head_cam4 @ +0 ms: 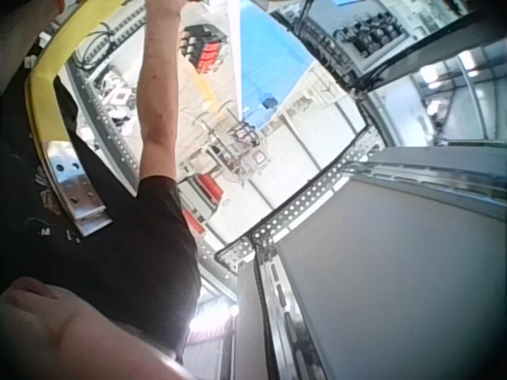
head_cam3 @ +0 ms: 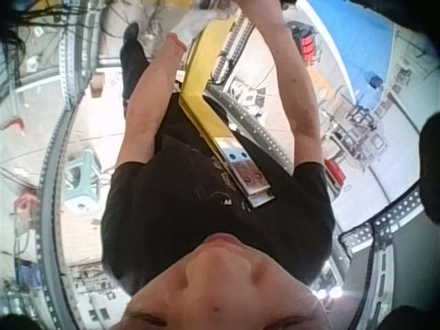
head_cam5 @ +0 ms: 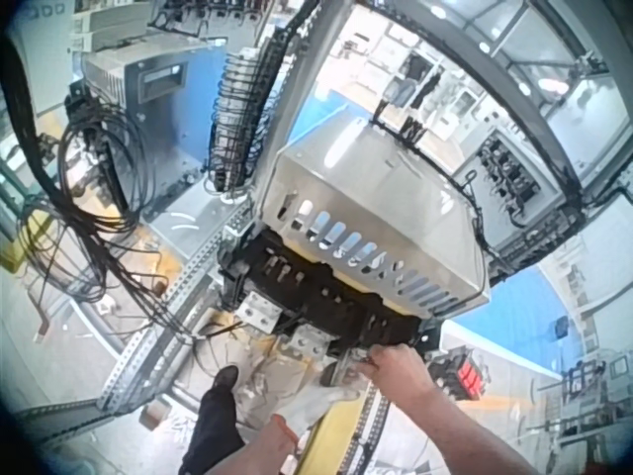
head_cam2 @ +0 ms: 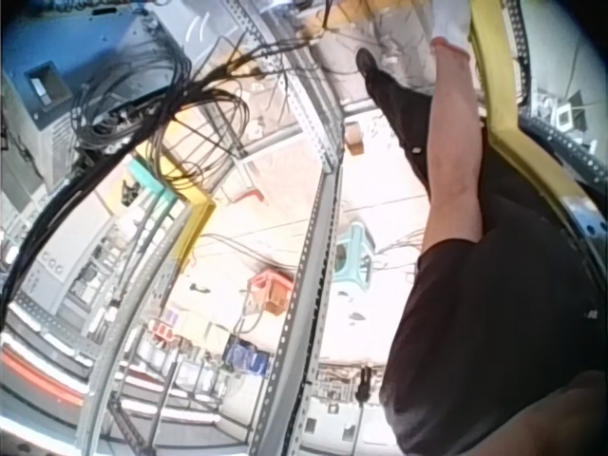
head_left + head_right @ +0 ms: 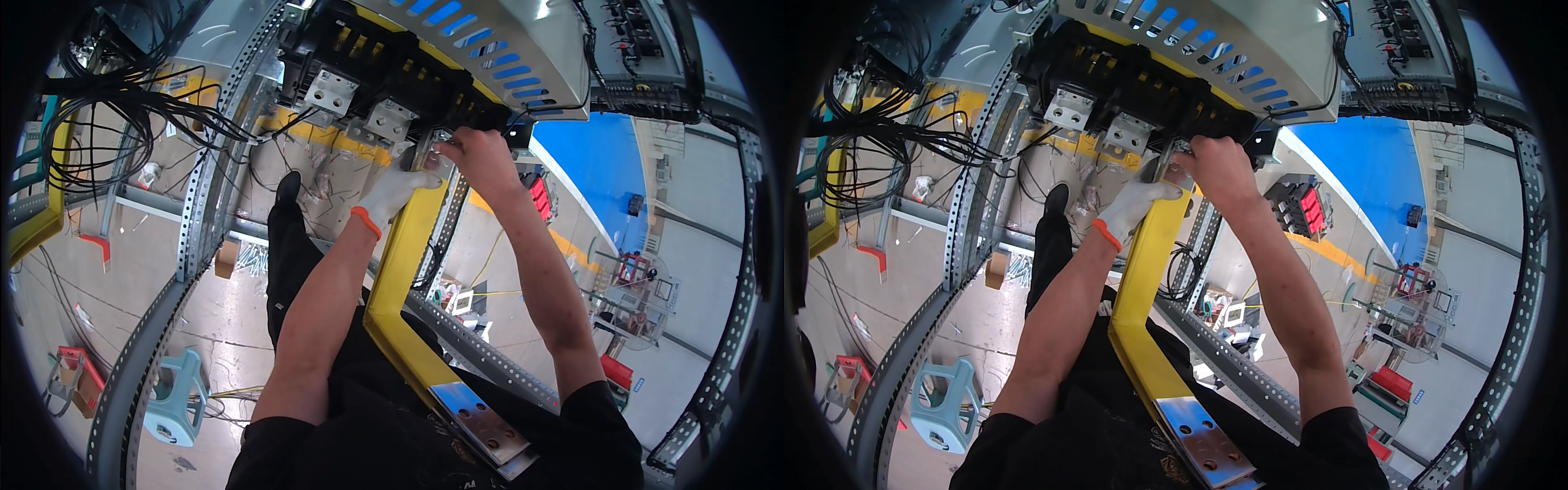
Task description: The person installs a yellow metal bracket onto an electrical assembly, then retrieves bolts and washers from the floor and a nearby box. They attach the bracket to the assembly using the hardware, repeating the process for additional brackets.
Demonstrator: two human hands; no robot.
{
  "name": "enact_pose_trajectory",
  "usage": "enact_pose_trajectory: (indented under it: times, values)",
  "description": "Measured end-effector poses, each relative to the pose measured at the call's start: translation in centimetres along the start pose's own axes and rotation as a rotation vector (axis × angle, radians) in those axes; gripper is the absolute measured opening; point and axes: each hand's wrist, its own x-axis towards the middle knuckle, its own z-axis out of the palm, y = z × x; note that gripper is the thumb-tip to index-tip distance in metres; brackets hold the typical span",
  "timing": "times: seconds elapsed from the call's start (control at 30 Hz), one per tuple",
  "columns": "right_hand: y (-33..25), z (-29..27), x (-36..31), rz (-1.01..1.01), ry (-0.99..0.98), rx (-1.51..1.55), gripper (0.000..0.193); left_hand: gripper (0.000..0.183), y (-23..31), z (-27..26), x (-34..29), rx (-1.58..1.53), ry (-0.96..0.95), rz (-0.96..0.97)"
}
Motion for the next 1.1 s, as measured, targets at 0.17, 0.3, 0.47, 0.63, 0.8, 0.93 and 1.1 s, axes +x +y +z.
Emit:
enact_pose_trajectory:
  times: [0.17, 0.3, 0.47, 0.63, 0.8, 0.93, 1.1]
  values:
    - [-1.7, -0.4, 0.4, 0.182, -0.004, -0.177, 0.038, 0.045, -0.4, -0.5, 0.3, 0.002, -0.007, -0.087]
    - [-1.5, 1.0, -0.7, 0.054, 0.182, -0.016, 0.041, 0.042, -0.3, -0.3, 0.1, 0.014, 0.014, -0.037]
    - [-2.6, -1.5, -2.0, 0.336, -0.308, -0.210, 0.042, 0.045, 0.2, -0.4, 0.0, 0.046, -0.014, -0.038]
    - [-1.8, -0.2, -2.0, 0.206, -0.093, 0.207, 0.044, 0.044, -0.3, -0.3, 0.1, 0.070, -0.008, -0.042]
    - [-1.1, 0.8, -2.0, 0.184, 0.065, 0.184, 0.036, 0.042, 0.3, -0.1, 0.0, 0.047, -0.034, -0.045]
    - [-3.2, -2.2, -1.1, 0.439, -0.375, 0.205, 0.048, 0.042, 0.4, -0.3, -0.2, 0.063, -0.009, -0.012]
    - [-2.1, 1.1, -2.5, 0.219, 0.156, 0.371, 0.058, 0.047, 0.3, 0.2, -0.3, 0.014, -0.023, 0.026]
